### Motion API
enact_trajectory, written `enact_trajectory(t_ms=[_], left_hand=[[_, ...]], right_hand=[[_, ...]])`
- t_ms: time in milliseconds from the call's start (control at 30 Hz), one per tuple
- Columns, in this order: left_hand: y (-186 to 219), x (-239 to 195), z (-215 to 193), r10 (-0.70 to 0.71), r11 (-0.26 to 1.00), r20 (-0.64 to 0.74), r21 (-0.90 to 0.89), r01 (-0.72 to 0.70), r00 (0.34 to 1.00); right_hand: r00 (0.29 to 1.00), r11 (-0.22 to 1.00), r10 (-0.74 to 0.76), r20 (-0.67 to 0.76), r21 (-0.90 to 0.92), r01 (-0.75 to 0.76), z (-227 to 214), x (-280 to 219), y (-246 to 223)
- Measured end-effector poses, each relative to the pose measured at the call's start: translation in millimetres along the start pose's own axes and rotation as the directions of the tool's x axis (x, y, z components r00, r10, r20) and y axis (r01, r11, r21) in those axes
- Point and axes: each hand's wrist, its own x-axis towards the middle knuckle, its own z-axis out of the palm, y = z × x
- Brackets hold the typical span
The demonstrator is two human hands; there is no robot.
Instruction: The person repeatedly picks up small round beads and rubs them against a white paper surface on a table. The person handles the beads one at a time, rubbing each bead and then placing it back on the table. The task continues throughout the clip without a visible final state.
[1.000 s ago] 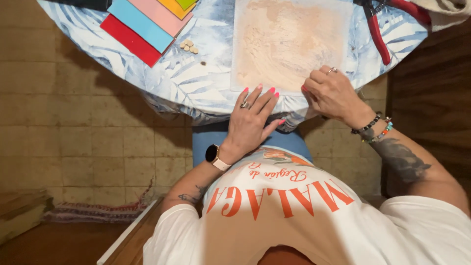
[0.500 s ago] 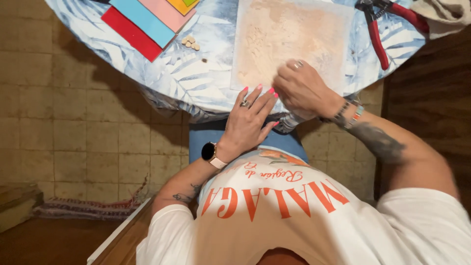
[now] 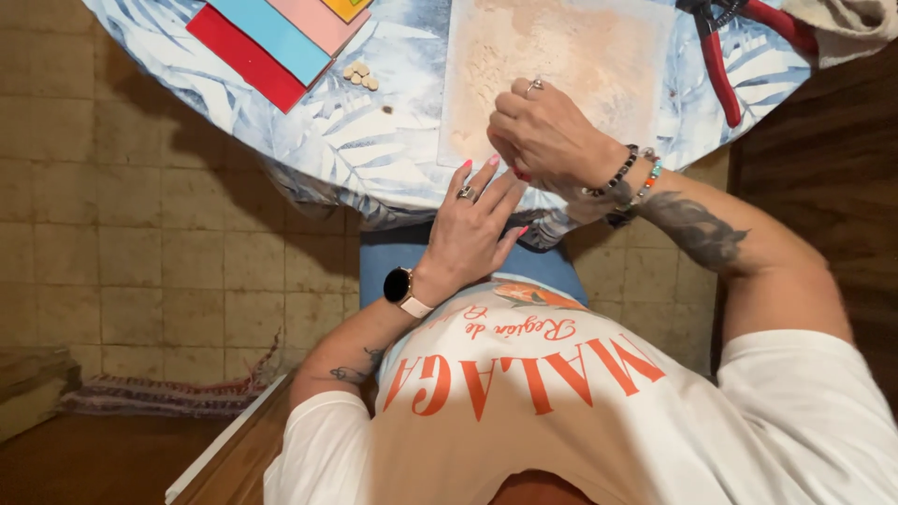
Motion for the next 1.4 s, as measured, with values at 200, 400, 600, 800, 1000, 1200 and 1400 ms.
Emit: enact_trajectory(t_ms=[200, 400, 600, 800, 1000, 1200, 1400], left_hand=[[1.0, 2.4, -4.0, -0.005, 1.0, -0.006, -0.024, 0.005, 1.0], [-1.1, -0.2, -3.4, 0.01, 1.0, -0.001, -0.027, -0.01, 1.0], [-1.5, 0.8, -4.9, 0.001, 1.0, 0.051, -0.01, 0.0, 0.999], [1.3, 0.5, -7.2, -0.01, 1.0, 0.076, 0.022, 0.008, 0.997], [4.1, 0.6, -6.4, -0.028, 1.0, 0.025, -0.01, 0.028, 0.999], [2.6, 8.1, -0.1, -0.161, 0.98, -0.089, -0.132, 0.149, 0.983], [6.5, 36.9, -19.6, -0.438, 0.776, -0.21, -0.579, 0.25, 0.874]], right_hand=[[0.962, 0.993, -0.088, 0.26, 0.093, 0.066, -47.5, -37.6, -8.6], [0.97, 0.999, -0.022, 0.242, -0.038, 0.033, -55.2, -37.3, -15.3], [0.991, 0.996, -0.057, 0.12, -0.061, 0.065, -29.3, -4.6, -13.5], [0.986, 0.988, -0.152, 0.062, 0.003, 0.152, -14.9, 23.0, -2.0], [0.873, 0.921, -0.372, 0.315, 0.246, 0.304, -59.4, -32.4, 14.7], [0.92, 0.957, -0.059, 0.388, 0.283, -0.058, -71.3, -30.0, 9.6], [0.874, 0.61, 0.453, 0.177, 0.653, -0.448, -67.8, 0.7, -43.9]])
